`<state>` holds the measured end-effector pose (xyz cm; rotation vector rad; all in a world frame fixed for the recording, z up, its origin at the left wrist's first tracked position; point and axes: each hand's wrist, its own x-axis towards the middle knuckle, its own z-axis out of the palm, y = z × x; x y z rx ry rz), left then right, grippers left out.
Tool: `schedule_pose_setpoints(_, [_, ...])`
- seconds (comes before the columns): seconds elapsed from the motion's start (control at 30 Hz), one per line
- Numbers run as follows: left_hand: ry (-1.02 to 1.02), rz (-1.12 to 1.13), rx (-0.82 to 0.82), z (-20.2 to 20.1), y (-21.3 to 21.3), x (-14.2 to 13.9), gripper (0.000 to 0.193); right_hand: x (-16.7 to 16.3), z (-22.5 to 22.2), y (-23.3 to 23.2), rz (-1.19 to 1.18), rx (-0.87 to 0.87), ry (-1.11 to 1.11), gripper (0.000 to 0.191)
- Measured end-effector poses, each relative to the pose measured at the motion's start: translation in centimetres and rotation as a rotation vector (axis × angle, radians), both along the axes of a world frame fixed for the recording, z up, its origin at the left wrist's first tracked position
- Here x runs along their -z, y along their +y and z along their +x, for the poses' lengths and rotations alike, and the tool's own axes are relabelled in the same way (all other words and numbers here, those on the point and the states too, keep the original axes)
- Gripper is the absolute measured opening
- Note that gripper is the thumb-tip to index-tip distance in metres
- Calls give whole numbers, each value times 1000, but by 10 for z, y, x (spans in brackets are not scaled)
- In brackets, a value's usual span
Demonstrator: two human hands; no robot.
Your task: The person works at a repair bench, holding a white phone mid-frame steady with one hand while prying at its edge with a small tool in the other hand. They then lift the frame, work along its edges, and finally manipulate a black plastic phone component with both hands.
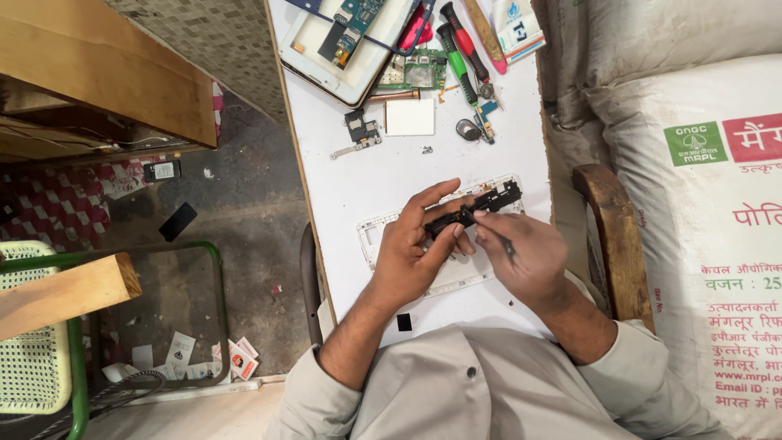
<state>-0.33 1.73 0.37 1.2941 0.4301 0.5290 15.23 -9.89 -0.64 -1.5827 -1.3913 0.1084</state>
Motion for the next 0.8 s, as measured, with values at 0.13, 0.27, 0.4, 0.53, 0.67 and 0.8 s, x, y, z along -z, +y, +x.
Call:
schedule_pose_setpoints(0.13, [12,80,0,0,-1,1,51,1,-3,-2,13,103,184,19])
schedule_pose_setpoints(0.27, [-23,101,4,-1,-1,1,52,-1,1,0,36,34,-66,21])
schedule_pose_setpoints(0.4, [-2,145,7,-1,-1,1,52,-3,-1,0,-4,42,-8,18])
schedule_pose_setpoints(0.53, [34,110,8,-1,-2,0,51,-3,-2,-3,4,91,125,16])
schedule_pose_setpoints(0.67, [65,100,-7,-1,-2,1,48,0,-1,-1,3,65,93,17])
schedule_pose_setpoints(0.8, [34,43,-26,0,-2,3,46,-1,-2,-2,-12,73,195,18])
